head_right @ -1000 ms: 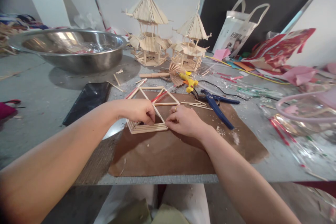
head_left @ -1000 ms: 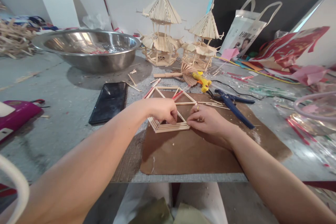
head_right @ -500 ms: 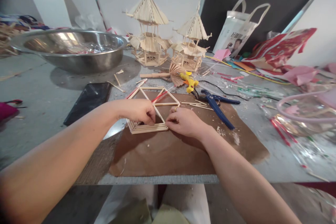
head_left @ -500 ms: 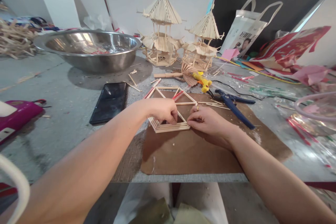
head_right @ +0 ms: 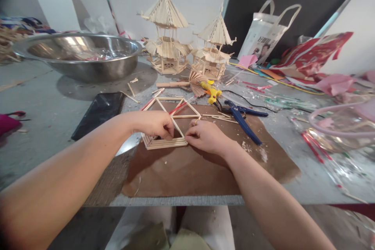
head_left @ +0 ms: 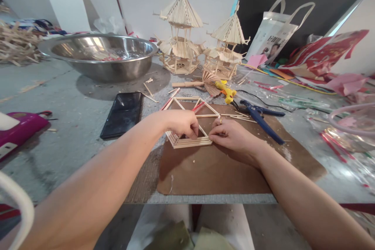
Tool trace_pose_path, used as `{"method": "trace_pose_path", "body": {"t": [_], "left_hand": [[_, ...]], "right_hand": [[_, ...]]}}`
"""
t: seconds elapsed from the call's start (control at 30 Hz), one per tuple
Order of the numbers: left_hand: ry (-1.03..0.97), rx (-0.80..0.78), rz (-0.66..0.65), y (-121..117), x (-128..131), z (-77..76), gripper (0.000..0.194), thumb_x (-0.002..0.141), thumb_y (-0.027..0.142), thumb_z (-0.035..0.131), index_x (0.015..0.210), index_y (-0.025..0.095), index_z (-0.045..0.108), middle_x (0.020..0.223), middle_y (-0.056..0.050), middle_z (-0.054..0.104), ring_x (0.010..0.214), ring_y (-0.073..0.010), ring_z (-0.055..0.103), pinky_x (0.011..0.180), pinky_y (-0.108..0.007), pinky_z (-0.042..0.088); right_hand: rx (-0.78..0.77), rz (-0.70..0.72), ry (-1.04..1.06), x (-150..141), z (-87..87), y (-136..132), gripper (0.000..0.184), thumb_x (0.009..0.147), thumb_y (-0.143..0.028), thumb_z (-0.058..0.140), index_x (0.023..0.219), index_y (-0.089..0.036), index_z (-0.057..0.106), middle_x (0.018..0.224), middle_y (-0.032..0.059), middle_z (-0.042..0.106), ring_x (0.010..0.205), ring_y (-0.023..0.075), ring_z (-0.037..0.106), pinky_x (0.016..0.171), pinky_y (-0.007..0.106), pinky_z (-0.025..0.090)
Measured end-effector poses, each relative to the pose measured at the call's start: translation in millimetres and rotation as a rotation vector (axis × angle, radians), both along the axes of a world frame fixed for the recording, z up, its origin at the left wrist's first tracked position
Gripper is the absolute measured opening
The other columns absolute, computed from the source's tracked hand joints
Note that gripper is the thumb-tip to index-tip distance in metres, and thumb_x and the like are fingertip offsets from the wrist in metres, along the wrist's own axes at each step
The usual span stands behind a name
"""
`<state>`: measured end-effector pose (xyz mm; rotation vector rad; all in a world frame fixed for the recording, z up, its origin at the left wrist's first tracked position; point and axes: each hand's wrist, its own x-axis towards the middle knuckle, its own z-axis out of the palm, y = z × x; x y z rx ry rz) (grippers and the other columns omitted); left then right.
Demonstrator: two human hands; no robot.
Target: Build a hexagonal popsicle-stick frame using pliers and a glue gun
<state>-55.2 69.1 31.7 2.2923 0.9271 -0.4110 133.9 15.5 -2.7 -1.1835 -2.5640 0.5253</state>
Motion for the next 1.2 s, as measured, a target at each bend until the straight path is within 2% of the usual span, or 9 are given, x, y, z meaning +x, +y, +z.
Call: {"method": "trace_pose_path", "body": {"t": [0.47,0.73,0.97,1.1,1.2], "left_hand": [[0.02,-0.001,0.016,-0.9,0.2,-0.6,0.016,0.065,0.028,0.056,0.073,0.018,0.066,0.048,0.004,0.053,0.04,-0.0066,0.043,0.043,-0.019,0.028],[0.056,-0.013,0.037,0.1,0.1,-1.2,0.021,0.065,0.034,0.054,0.074,0.017,0.063,0.055,0.001,0.057,0.043,-0.0085,0.045,0.044,-0.021,0.032],[0.055,-0.016,0.024,-1.4,1.1,1.9,0.017,0.065,0.031,0.054,0.071,0.017,0.063,0.053,0.002,0.055,0.042,-0.0076,0.043,0.044,-0.021,0.031],[0.028,0.035,0.001,-0.6,0.8,0.9,0.02,0.065,0.033,0.054,0.071,0.017,0.064,0.061,0.0,0.06,0.05,-0.01,0.048,0.048,-0.022,0.033],[-0.023,0.134,0.009,-4.0,4.2,2.8,0.024,0.067,0.037,0.052,0.075,0.018,0.065,0.067,-0.001,0.064,0.057,-0.012,0.052,0.052,-0.022,0.034]], "right_hand": [[-0.007,0.011,0.005,1.0,-1.3,0.7,0.019,0.078,-0.02,0.049,0.07,-0.018,0.066,0.071,0.0016,0.057,0.068,0.0108,0.05,0.063,0.022,0.036],[-0.003,-0.01,-0.004,0.4,-0.3,-0.3,0.02,0.079,-0.021,0.048,0.074,-0.018,0.068,0.074,0.0022,0.057,0.068,0.0107,0.051,0.065,0.023,0.036],[0.008,-0.001,0.012,0.6,-1.7,0.6,0.019,0.078,-0.02,0.049,0.074,-0.018,0.067,0.074,0.0023,0.058,0.069,0.0107,0.052,0.066,0.023,0.037],[0.021,0.004,0.024,0.3,-0.6,0.1,0.018,0.078,-0.019,0.05,0.072,-0.018,0.067,0.073,0.0021,0.057,0.069,0.011,0.052,0.066,0.023,0.038],[0.047,-0.025,0.044,0.6,2.0,-0.8,0.018,0.078,-0.019,0.05,0.071,-0.017,0.066,0.074,0.003,0.058,0.071,0.0118,0.052,0.066,0.024,0.038]]}}
